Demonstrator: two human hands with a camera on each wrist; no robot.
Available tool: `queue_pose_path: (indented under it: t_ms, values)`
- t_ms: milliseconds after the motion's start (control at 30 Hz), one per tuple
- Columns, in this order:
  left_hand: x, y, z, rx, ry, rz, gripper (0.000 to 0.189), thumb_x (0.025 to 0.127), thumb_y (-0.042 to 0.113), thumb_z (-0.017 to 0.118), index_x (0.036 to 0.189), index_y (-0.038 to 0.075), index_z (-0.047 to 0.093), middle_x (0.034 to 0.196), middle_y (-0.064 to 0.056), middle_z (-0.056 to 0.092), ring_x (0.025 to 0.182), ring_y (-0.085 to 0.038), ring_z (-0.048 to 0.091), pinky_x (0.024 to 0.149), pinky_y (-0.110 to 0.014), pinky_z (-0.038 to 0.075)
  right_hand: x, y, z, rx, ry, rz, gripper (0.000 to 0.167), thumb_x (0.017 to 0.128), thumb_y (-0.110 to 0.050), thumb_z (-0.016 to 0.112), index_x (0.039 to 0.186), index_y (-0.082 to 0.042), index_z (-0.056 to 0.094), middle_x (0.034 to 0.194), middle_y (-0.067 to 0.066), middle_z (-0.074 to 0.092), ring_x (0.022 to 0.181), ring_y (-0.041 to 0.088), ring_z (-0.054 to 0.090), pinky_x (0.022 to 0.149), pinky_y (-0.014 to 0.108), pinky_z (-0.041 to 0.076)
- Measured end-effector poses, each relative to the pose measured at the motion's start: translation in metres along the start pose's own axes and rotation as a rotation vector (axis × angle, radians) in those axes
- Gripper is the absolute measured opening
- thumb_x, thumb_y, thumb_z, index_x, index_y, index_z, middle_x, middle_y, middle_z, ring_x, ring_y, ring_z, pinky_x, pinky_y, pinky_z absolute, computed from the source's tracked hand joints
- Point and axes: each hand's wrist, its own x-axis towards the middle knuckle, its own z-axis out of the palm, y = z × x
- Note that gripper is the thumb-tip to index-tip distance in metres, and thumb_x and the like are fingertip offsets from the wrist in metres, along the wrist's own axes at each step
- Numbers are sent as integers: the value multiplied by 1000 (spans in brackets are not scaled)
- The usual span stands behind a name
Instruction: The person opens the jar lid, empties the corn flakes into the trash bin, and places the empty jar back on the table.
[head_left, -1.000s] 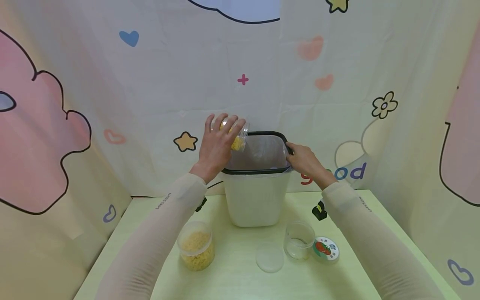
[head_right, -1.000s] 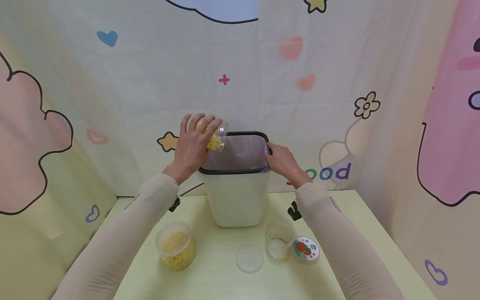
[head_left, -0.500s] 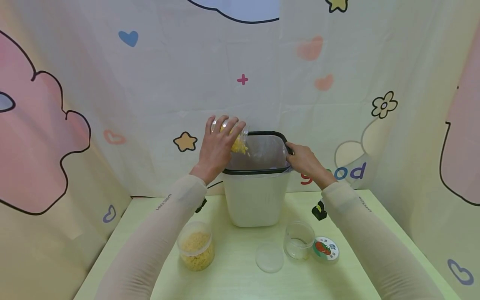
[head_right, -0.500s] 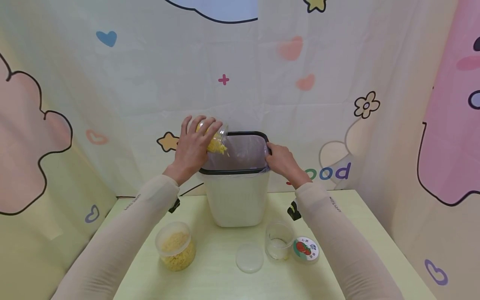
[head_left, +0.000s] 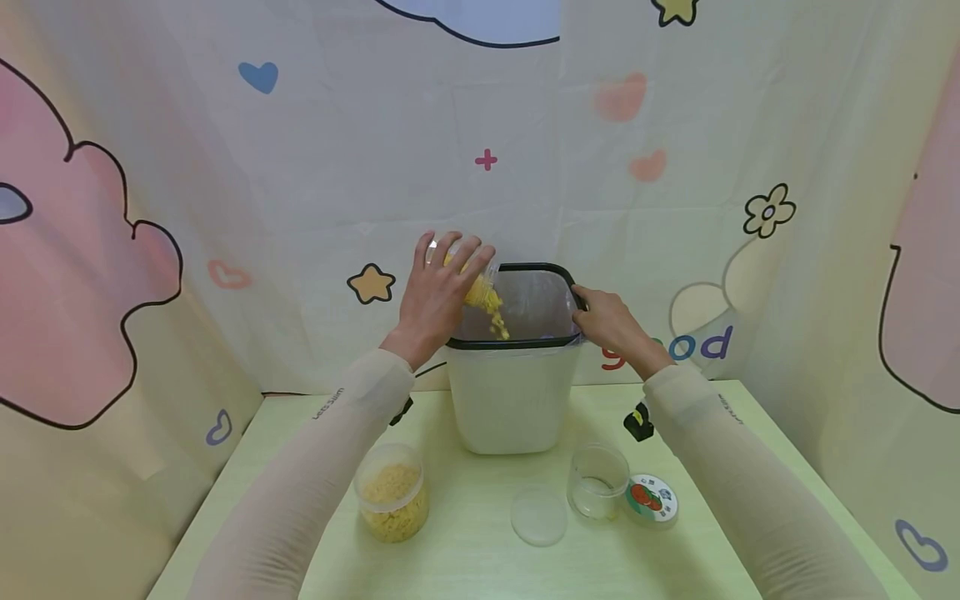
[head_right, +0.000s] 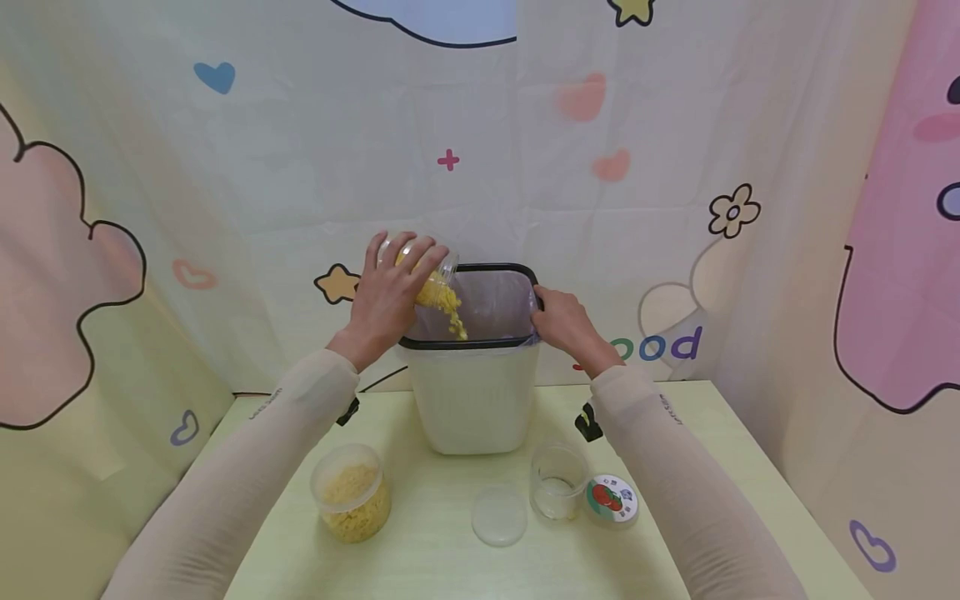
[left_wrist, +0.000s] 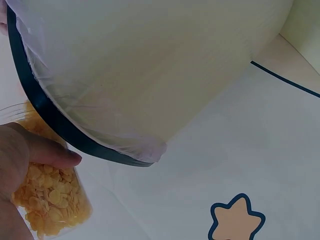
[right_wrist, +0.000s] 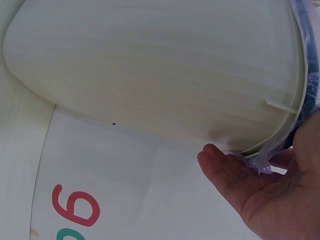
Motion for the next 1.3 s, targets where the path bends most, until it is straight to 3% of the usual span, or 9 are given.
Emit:
queue_pose_path:
  t_ms: [300,500,1033,1300]
  values:
    - [1,0,1,20,15,26,76,81,12,75,145,26,37,147,-3,43,142,-28,32,122,-52,15,0,0,0,-16,7,-8,60,96,-14,39,154,-1,27,151,26,40,107,36,52,64,30,41]
    - [1,1,1,40,1,39,77,81,13,75,146,26,36,149,-3,41,143,-28,30,123,-52,14,1,1,0,-21,9,-10,60,96,-14,39,154,-2,27,150,26,42,105,35,52,63,30,40]
    - [1,3,-1,96,-5,76,75,84,12,72,148,27,36,150,-3,40,143,-28,30,123,-52,14,1,1,1,-30,18,-16,59,97,-13,40,153,-1,28,152,26,39,113,36,49,86,41,44]
    - [2,5,-3,149,-27,93,80,83,14,75,149,29,34,152,-3,37,144,-28,28,123,-53,14,2,1,1,-34,22,-18,59,96,-13,40,153,-1,29,151,27,40,112,36,50,86,42,45]
